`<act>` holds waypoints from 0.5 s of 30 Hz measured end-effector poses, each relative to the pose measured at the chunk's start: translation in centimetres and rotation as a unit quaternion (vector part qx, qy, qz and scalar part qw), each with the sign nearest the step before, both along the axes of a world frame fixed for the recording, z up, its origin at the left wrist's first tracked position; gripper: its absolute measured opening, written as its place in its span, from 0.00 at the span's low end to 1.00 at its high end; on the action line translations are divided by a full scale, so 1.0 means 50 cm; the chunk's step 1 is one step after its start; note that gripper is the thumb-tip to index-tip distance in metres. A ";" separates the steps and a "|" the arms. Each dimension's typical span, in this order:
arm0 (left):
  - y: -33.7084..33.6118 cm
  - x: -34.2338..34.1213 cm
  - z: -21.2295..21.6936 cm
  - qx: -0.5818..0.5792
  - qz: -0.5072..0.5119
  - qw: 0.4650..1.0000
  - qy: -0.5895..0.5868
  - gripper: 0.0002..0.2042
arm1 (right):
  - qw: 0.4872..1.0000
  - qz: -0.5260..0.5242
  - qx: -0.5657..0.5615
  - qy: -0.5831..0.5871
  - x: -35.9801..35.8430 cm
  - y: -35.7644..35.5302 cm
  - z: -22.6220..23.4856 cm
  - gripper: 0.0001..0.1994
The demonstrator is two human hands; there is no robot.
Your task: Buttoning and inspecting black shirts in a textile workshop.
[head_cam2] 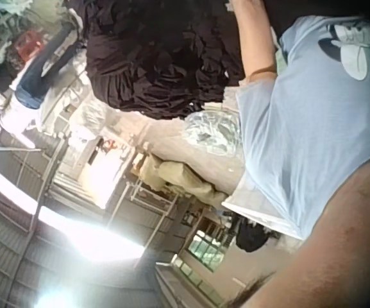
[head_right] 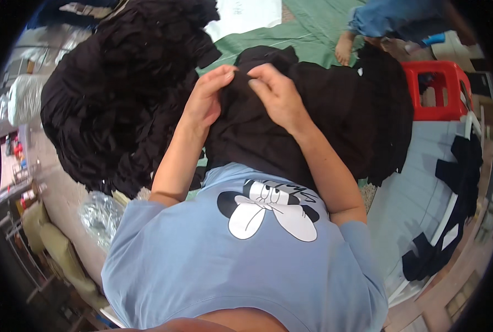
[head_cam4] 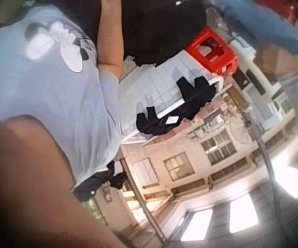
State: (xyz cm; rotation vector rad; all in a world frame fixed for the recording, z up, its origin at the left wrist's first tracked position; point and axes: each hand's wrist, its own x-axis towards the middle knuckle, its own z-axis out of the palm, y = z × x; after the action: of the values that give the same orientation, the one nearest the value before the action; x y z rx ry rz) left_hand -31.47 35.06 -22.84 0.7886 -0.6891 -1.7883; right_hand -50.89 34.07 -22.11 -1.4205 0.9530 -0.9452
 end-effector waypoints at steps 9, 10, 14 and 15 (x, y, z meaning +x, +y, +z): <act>0.000 0.008 0.008 0.016 0.031 0.999 -0.031 0.06 | 0.917 0.058 -0.338 0.204 -0.015 0.027 0.027 0.12; 0.001 0.005 0.008 0.002 0.040 0.998 -0.055 0.06 | 0.902 0.053 -0.352 0.242 -0.018 0.030 0.021 0.12; 0.014 -0.005 0.025 -0.050 0.078 0.981 -0.170 0.04 | 0.832 0.007 -0.484 0.271 -0.025 0.040 0.060 0.09; 0.019 -0.008 0.034 -0.072 0.072 0.970 -0.221 0.03 | 0.825 -0.013 -0.503 0.257 -0.026 0.044 0.055 0.10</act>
State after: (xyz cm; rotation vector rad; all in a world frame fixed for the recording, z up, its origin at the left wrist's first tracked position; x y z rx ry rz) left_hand -31.88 36.04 -21.13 1.1219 -1.0123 -1.4229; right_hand -52.20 36.26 -19.35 -2.6705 0.8631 -1.1772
